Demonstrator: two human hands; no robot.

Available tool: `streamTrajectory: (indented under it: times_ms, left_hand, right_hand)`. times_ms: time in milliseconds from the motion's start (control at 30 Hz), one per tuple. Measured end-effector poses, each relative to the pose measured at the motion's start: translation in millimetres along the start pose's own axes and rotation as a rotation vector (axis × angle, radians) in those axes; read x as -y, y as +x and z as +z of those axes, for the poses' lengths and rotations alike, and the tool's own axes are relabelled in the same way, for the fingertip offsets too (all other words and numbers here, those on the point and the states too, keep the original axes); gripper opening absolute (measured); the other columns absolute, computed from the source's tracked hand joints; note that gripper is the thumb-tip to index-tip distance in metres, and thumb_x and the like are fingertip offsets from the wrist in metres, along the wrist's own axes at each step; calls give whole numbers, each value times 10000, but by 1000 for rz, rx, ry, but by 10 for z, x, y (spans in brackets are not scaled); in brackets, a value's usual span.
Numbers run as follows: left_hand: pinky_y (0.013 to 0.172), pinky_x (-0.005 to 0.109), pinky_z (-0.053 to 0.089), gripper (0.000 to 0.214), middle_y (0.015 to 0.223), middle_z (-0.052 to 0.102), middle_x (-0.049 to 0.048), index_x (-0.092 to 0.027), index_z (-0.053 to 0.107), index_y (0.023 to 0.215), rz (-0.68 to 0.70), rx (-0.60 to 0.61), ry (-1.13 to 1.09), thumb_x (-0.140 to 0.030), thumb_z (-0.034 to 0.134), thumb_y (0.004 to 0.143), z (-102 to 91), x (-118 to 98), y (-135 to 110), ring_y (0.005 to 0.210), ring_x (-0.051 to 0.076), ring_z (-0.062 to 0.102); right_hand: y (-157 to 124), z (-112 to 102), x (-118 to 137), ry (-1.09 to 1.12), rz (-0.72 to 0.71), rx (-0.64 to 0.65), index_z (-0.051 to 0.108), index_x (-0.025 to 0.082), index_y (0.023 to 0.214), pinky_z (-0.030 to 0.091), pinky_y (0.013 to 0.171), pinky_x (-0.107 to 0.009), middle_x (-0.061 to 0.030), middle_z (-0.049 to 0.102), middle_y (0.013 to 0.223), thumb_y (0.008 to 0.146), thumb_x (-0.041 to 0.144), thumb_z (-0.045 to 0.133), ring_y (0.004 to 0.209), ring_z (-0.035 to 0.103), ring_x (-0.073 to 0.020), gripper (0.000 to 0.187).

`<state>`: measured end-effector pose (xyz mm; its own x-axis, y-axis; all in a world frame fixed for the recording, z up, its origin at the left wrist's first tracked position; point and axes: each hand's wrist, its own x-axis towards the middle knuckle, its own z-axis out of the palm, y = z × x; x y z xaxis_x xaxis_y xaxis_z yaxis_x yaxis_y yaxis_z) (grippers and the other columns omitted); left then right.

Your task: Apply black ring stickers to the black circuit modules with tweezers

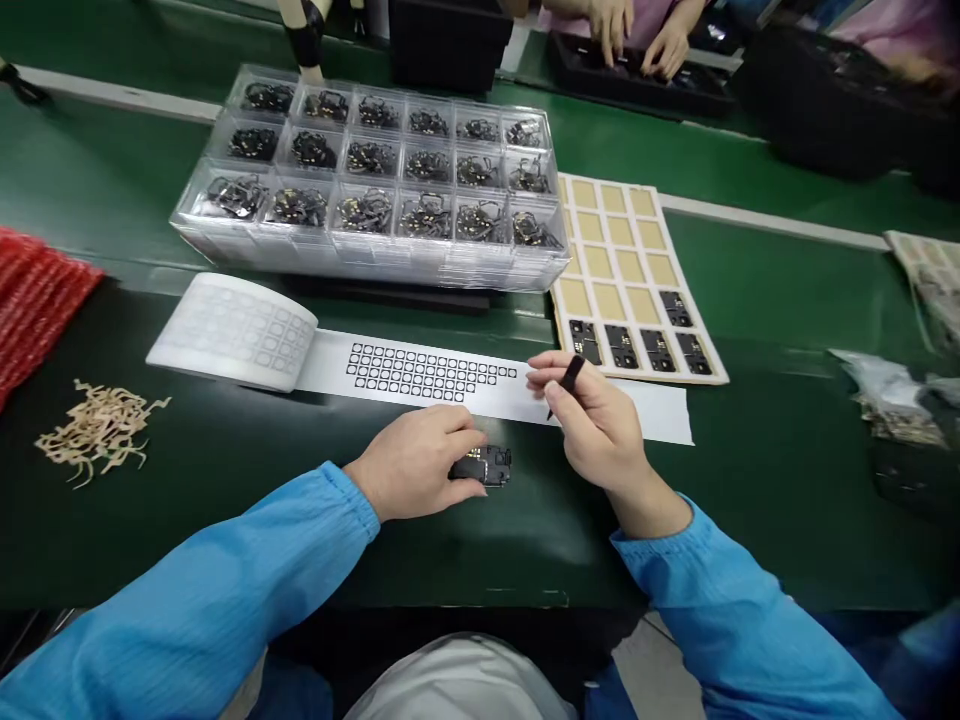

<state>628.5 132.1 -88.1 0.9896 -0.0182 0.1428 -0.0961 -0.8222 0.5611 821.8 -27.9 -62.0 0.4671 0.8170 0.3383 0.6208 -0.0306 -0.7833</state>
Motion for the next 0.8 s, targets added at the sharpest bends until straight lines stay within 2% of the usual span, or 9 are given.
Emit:
streamTrajectory:
  times_ms: [67, 100, 233, 300, 400, 533, 667, 800]
  left_hand:
    - [781, 367, 575, 367, 1044, 686, 79, -160, 722, 1145, 15, -13, 8, -388, 828, 878, -4, -11, -21, 900, 224, 650]
    - [773, 368, 577, 364, 1041, 686, 82, -157, 721, 1143, 25, -23, 11, -397, 818, 887, -11, -17, -31, 892, 222, 649]
    - [752, 378, 583, 386, 1048, 680, 110, -121, 704, 1163, 64, -97, 13, -432, 749, 939, -54, -39, -49, 892, 229, 649]
    - [835, 425, 584, 333, 1080, 684, 129, -117, 700, 1168, 72, -157, 41, -392, 692, 979, -64, -38, -33, 976, 263, 656]
    - [1036, 524, 530, 292, 1250, 685, 153, -131, 685, 1237, 65, -207, 176, -316, 623, 1020, -46, -23, 26, 1228, 335, 618]
    - [1231, 569, 405, 445, 1493, 601, 172, -79, 606, 1412, 16, -164, 350, -330, 567, 1047, 5, -15, 124, 1474, 371, 466]
    - [1229, 577, 430, 573, 1554, 558, 183, -43, 544, 1497, -60, -114, 381, -414, 537, 1060, 24, -27, 178, 1495, 382, 447]
    - [1218, 583, 445, 568, 1573, 546, 170, -66, 538, 1518, -79, -93, 382, -412, 516, 1069, 19, -35, 198, 1497, 384, 449]
  right_hand:
    - [88, 30, -1, -8, 25, 8, 758, 251, 1128, 583, 994, -472, -83, 724, 1177, 1062, 365, 580, 1107, 694, -268, 222]
    - [111, 37, -10, 7, 57, 8, 769, 249, 1107, 584, 982, -460, -77, 737, 1133, 1044, 384, 620, 1089, 698, -264, 211]
    - [81, 43, -80, 144, 226, -54, 752, 211, 1020, 623, 685, -333, -34, 754, 859, 980, 430, 720, 735, 723, -186, 224]
    - [45, 57, -122, 173, 255, -81, 737, 200, 1001, 636, 645, -314, -27, 764, 819, 956, 418, 751, 684, 743, -180, 224]
    - [18, 91, -176, 198, 277, -91, 735, 190, 992, 667, 697, -324, -41, 792, 838, 935, 355, 777, 745, 793, -205, 179]
    - [14, 125, -218, 194, 278, -100, 739, 196, 992, 670, 767, -340, -52, 802, 909, 952, 316, 759, 830, 807, -217, 128]
    - [18, 128, -224, 163, 242, -86, 748, 213, 1017, 658, 846, -372, -52, 800, 977, 971, 302, 744, 906, 798, -226, 100]
    - [19, 122, -229, 52, 118, -19, 731, 242, 1059, 640, 844, -367, -37, 797, 1021, 986, 265, 726, 947, 778, -222, 77]
